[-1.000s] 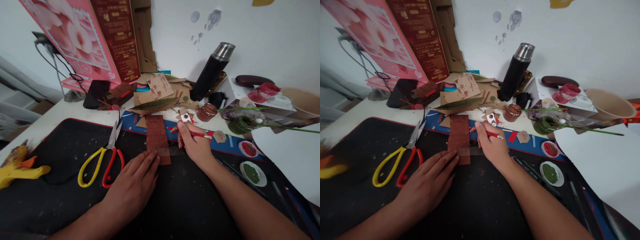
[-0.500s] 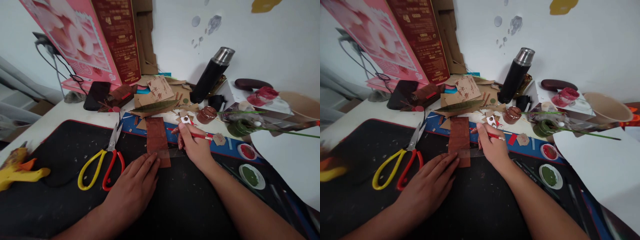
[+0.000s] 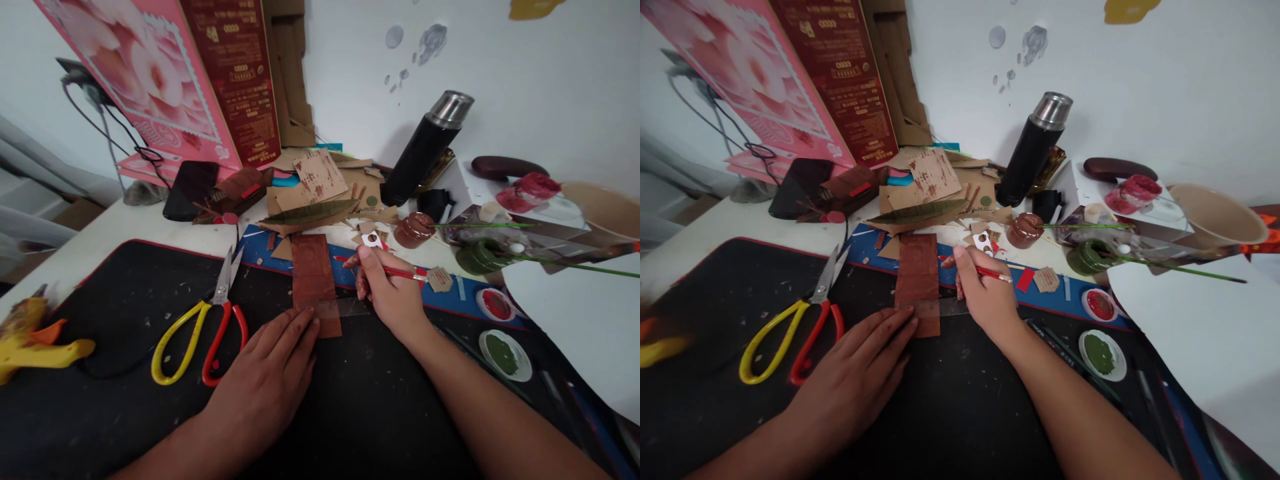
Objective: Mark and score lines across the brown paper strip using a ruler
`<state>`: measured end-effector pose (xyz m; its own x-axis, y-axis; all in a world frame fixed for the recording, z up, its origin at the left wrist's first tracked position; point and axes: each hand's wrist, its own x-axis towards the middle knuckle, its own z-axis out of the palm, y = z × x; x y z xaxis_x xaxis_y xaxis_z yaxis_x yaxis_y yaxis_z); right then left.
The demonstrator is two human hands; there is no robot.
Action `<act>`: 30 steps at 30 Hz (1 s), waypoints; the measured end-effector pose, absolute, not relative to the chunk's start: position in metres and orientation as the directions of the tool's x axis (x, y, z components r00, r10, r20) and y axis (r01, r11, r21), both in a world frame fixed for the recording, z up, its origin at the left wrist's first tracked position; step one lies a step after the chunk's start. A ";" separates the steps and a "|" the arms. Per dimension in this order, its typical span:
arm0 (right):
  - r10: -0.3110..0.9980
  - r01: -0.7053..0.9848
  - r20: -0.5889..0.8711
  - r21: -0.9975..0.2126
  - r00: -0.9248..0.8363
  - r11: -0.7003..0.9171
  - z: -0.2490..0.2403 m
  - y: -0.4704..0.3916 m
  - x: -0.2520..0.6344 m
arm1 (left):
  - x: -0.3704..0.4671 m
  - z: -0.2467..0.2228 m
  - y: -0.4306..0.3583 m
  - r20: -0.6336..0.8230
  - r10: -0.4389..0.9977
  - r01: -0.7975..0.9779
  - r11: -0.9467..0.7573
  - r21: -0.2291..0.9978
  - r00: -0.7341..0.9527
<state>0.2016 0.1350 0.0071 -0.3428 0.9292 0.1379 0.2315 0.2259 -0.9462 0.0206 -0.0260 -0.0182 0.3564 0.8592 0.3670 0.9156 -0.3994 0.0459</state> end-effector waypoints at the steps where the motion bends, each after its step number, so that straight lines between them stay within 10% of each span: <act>1: 0.929 0.230 0.139 -0.947 -0.342 0.226 0.007 0.135 0.202 | 0.021 -0.019 -0.026 0.367 0.861 0.916 -0.398 0.054 0.352; 30: 0.910 0.238 0.142 -0.939 -0.390 0.248 0.006 0.124 0.205 | 0.022 -0.012 -0.023 0.395 0.837 0.912 -0.409 -0.007 0.378</act>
